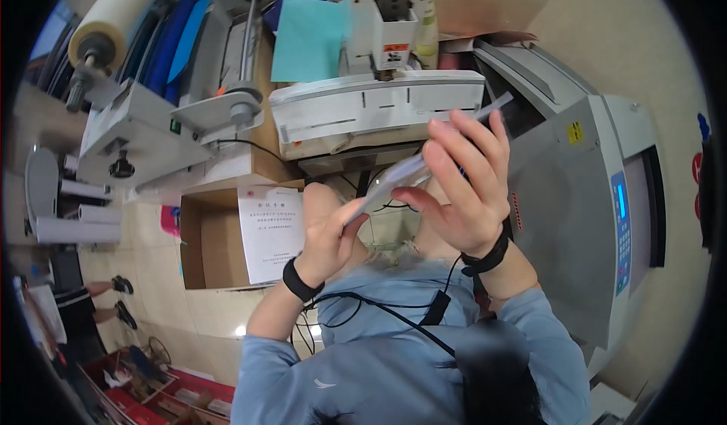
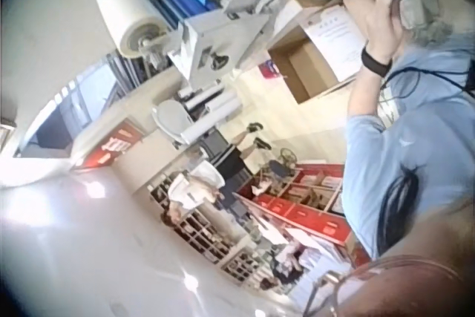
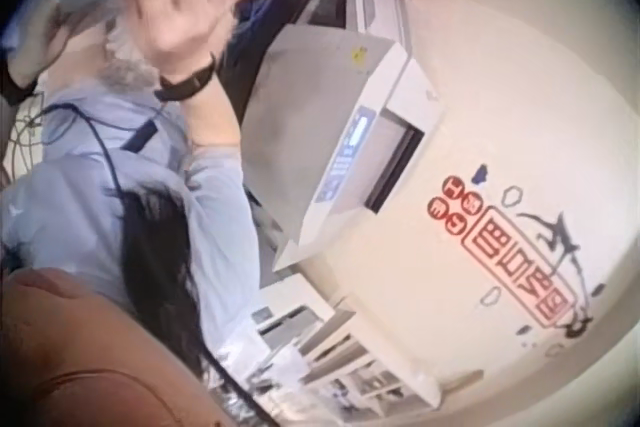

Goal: Binding several documents using a glue binding machine and then sorting them on a table.

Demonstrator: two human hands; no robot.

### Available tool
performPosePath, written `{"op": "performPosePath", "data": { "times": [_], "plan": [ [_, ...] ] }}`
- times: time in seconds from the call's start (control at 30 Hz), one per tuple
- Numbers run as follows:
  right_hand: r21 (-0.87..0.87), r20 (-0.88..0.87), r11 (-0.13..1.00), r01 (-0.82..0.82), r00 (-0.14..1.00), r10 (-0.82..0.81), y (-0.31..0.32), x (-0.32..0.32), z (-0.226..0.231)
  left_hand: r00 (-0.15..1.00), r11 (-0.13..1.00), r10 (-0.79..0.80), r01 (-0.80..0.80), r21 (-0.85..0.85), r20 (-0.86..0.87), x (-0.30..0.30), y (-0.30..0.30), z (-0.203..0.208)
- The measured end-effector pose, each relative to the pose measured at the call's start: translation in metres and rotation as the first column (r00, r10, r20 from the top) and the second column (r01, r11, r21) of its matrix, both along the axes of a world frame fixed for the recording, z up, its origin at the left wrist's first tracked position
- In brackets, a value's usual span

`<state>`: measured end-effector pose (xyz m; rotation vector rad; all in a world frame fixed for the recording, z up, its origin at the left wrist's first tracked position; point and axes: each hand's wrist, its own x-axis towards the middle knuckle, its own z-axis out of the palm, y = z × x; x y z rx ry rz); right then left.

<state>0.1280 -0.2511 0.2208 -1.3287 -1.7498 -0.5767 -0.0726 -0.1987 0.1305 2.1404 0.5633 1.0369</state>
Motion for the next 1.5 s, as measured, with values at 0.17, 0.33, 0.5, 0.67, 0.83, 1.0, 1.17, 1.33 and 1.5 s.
{"op": "performPosePath", "data": {
  "times": [0.17,0.33,0.5,0.67,0.83,1.0,1.17,1.33,1.5],
  "plan": [
    [0.150,-0.003,0.986,0.072,0.997,-0.072,-0.021,-0.002,-0.011,0.990,0.996,-0.021,0.009,0.086,0.137,0.022,-0.012,-0.004],
    [0.187,-0.027,0.973,0.138,0.990,-0.136,-0.029,0.001,-0.019,0.986,0.995,0.038,-0.052,0.081,0.160,0.035,-0.023,-0.019],
    [0.159,-0.077,0.983,0.097,0.993,-0.086,-0.033,0.003,-0.015,0.985,0.996,0.035,-0.049,0.078,0.169,0.041,-0.025,-0.029],
    [0.014,0.029,0.996,0.087,0.996,-0.088,-0.040,0.007,-0.005,0.983,0.999,0.041,-0.037,-0.027,0.179,0.039,-0.027,-0.047],
    [-0.059,-0.180,0.997,0.043,0.982,-0.053,-0.035,0.008,-0.005,0.980,0.984,0.113,-0.134,0.120,0.165,0.045,-0.021,-0.038],
    [-0.417,-0.480,0.882,-0.220,0.877,-0.008,-0.043,0.032,-0.005,0.982,0.909,0.114,-0.043,0.414,-0.150,0.039,0.006,-0.025],
    [-0.269,-0.734,0.955,-0.129,0.669,-0.117,-0.132,0.080,0.003,0.935,0.970,0.236,-0.244,-0.001,0.265,0.065,0.041,-0.021],
    [-0.424,-0.845,0.897,0.127,0.300,-0.442,-0.127,0.137,-0.055,0.866,0.620,-0.015,0.400,-0.675,0.499,0.148,0.074,-0.040],
    [-0.372,-0.854,0.876,0.306,0.257,-0.452,-0.079,0.172,-0.097,0.879,0.655,0.158,0.248,-0.714,0.450,0.195,0.095,-0.112]
  ]
}}
